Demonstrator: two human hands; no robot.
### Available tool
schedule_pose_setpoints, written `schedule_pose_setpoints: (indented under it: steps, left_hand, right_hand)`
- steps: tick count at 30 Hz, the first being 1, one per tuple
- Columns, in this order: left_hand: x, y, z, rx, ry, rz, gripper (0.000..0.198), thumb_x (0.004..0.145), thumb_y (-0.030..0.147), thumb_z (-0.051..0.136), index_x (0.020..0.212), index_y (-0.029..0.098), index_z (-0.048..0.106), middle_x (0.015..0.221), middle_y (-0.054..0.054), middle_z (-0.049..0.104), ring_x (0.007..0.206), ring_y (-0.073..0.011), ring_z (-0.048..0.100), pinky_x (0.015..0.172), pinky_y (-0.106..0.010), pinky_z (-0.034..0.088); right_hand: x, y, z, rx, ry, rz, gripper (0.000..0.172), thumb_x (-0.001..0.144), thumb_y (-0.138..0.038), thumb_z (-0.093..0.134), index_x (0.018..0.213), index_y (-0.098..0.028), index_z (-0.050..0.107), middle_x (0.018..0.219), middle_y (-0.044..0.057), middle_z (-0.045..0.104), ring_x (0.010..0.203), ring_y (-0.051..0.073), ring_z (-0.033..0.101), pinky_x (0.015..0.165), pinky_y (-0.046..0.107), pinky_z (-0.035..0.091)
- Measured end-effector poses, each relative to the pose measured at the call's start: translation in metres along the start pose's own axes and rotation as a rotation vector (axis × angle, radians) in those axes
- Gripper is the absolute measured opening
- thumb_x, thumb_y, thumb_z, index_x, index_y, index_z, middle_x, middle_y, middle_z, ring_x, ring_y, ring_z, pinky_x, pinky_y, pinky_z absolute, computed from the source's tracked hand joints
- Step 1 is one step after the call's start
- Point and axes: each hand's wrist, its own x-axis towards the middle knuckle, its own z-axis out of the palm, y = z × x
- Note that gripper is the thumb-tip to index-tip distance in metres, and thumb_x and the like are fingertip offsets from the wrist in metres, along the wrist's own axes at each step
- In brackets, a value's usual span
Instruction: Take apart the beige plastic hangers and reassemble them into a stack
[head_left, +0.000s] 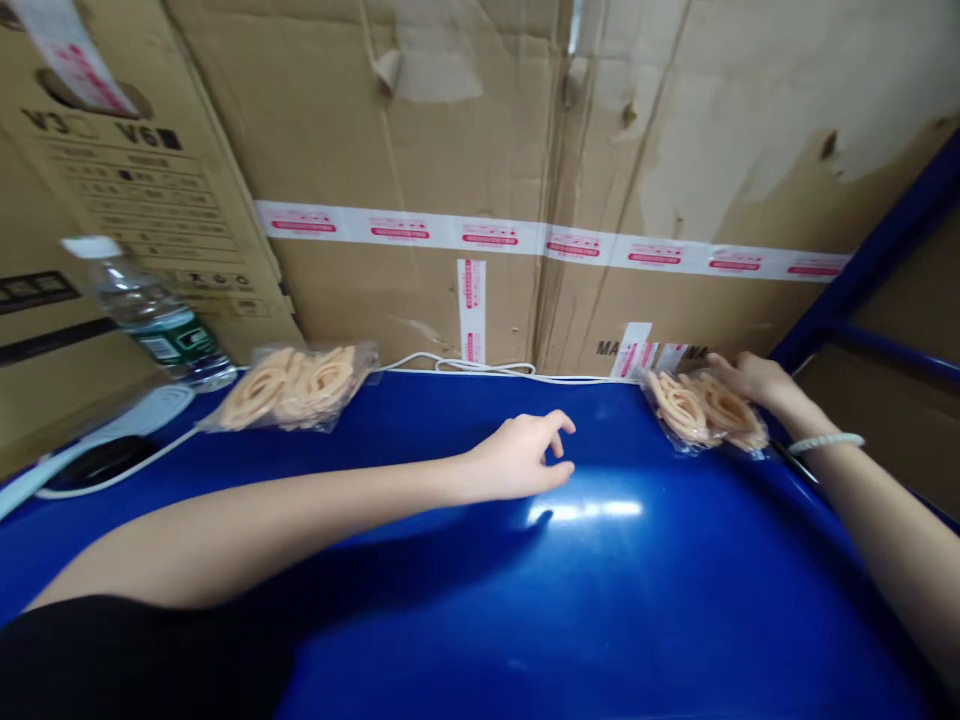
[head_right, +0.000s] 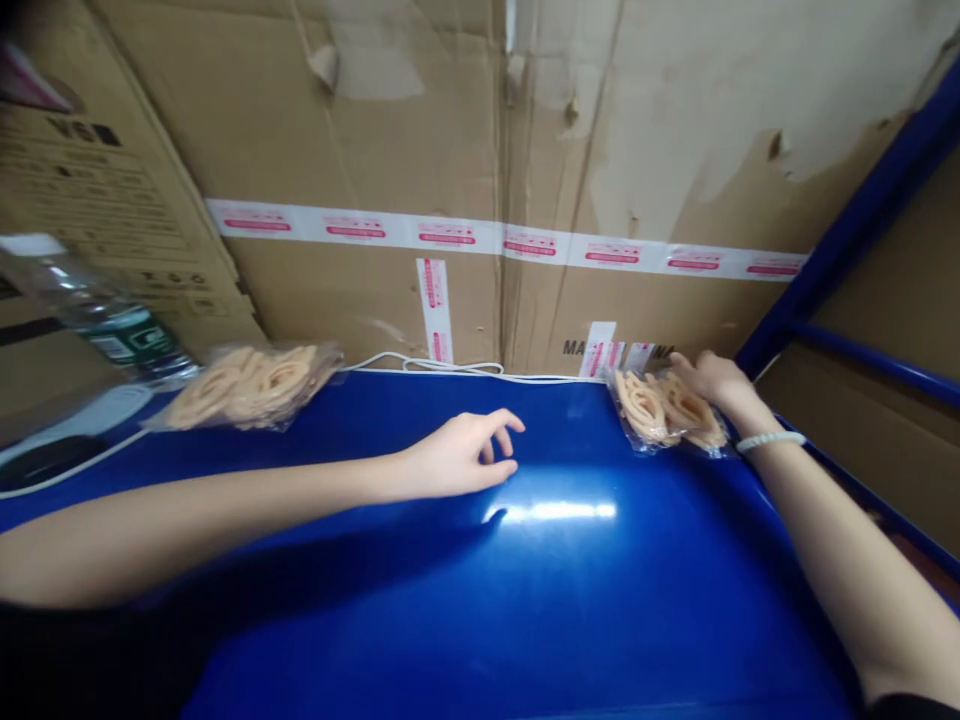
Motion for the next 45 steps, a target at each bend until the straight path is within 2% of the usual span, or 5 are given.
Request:
schedule_pose_setpoints:
  steps: [8,16,23,33,45]
  left_hand:
    - [-0.102,-0.047,-0.101,0.251,0.378,0.128,0.03,0.09,0.026,0.057,0.12,0.019,0.059,0.095,-0.004,0.072,0.082,-0.0173,0.068,0.078,-0.031,0.054]
    - [-0.134,-0.15,-0.214,0.583,0.565,-0.283,0.049,0.087,0.044,0.059,0.126,0.014,0.056,0.119,-0.014,0.067,0.116,-0.0326,0.062,0.104,-0.042,0.046]
    - [-0.162,-0.206,-0.271,0.55,0.327,-0.897,0.089,0.069,0.074,0.07,0.123,0.005,0.059,0.113,-0.024,0.069,0.114,-0.0447,0.063,0.091,-0.041,0.052]
    - [-0.172,-0.19,-0.261,-0.166,0.409,-1.059,0.051,0.05,0.046,0.096,0.078,0.013,0.069,0.085,-0.015,0.074,0.083,-0.0297,0.07,0.063,-0.031,0.055]
    - [-0.174,-0.179,-0.22,-0.014,0.728,-1.002,0.036,0.061,0.043,0.087,0.068,0.015,0.065,0.067,-0.01,0.068,0.079,-0.0292,0.067,0.07,-0.033,0.048]
  right_hand:
    - [-0.084,-0.139,-0.036,0.492,0.412,-0.067,0.018,0.089,-0.036,0.049,0.082,-0.024,0.06,0.084,0.013,0.069,0.084,0.033,0.065,0.078,0.046,0.049]
    - [-0.13,-0.353,-0.001,1.255,-0.691,-0.033,0.007,0.086,-0.025,0.06,0.09,-0.02,0.064,0.074,0.005,0.067,0.061,0.016,0.062,0.049,0.023,0.049]
    - [-0.13,-0.48,0.022,1.484,-0.965,0.082,0.012,0.088,-0.021,0.073,0.085,-0.017,0.062,0.083,0.007,0.07,0.068,0.017,0.069,0.063,0.03,0.062]
    - [-0.135,-0.519,0.022,1.414,-1.055,0.093,0.026,0.084,-0.024,0.084,0.084,-0.015,0.06,0.062,-0.003,0.058,0.054,0.01,0.058,0.057,0.023,0.059]
    - [-0.141,-0.535,0.01,1.29,-1.048,0.092,0.024,0.101,-0.032,0.064,0.119,-0.016,0.063,0.112,0.007,0.066,0.087,0.017,0.067,0.072,0.032,0.06]
